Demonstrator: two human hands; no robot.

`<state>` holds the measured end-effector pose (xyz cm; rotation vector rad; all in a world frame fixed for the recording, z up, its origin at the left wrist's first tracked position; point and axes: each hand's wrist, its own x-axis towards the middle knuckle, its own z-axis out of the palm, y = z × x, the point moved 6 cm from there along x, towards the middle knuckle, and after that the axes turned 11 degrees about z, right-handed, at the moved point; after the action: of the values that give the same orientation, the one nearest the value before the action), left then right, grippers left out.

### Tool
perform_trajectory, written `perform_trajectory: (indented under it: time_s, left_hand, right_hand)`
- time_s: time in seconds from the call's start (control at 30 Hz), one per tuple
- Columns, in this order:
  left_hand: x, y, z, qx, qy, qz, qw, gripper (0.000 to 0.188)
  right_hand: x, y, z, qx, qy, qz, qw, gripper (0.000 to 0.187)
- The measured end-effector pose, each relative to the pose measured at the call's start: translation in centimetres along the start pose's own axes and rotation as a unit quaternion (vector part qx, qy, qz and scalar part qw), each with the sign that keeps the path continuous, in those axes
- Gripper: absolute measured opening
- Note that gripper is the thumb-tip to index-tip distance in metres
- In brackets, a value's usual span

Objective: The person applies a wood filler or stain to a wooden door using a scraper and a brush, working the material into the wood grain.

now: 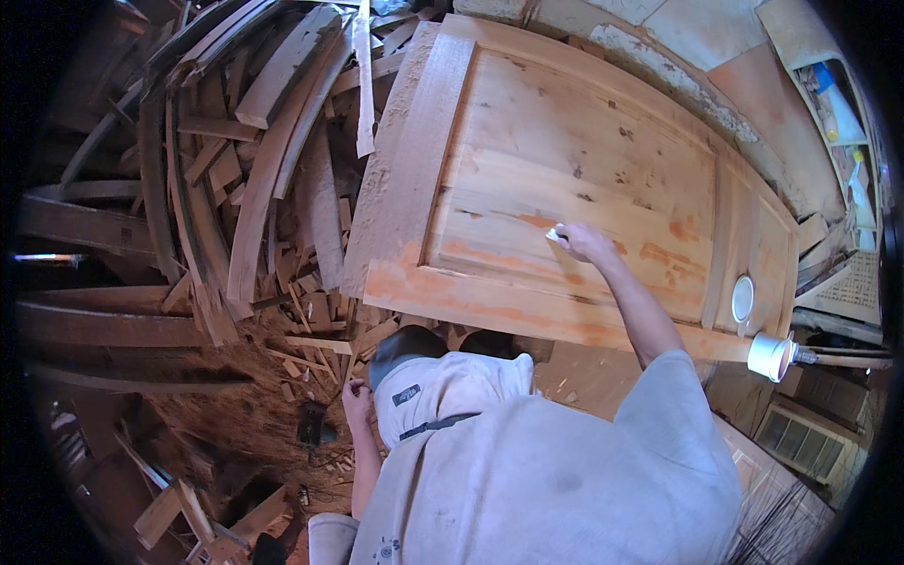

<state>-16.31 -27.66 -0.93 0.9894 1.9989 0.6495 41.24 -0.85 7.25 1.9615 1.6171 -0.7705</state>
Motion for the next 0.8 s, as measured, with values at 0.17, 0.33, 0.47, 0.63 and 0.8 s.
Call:
perform_trajectory:
  time_s: [0.17,0.33,0.47,0.63,0.8]
  left_hand:
    - [0.1,-5.0,1.5,-0.005,-0.001,0.008,1.000,0.020]
    - [0.5,-5.3,3.8,0.048,-0.104,0.020,0.993,0.015]
    - [3.1,1.0,3.0,-0.060,-0.107,0.000,0.992,0.011]
    - [5.0,5.4,0.7,-0.086,-0.075,0.012,0.993,0.014]
    - [3.0,2.0,-1.3,-0.027,-0.036,0.045,0.998,0.017]
  right_hand:
    - [-4.5,1.5,-0.4,0.122,-0.076,0.138,0.980,0.032]
    - [-4.2,-3.9,4.0,0.427,0.123,0.131,0.886,0.043]
    - [-1.9,-8.4,6.0,0.383,0.215,0.114,0.891,0.048]
    - [-0.3,-10.6,5.4,0.412,0.259,0.136,0.863,0.048]
    - [-0.4,-11.8,5.7,0.418,0.190,0.190,0.868,0.046]
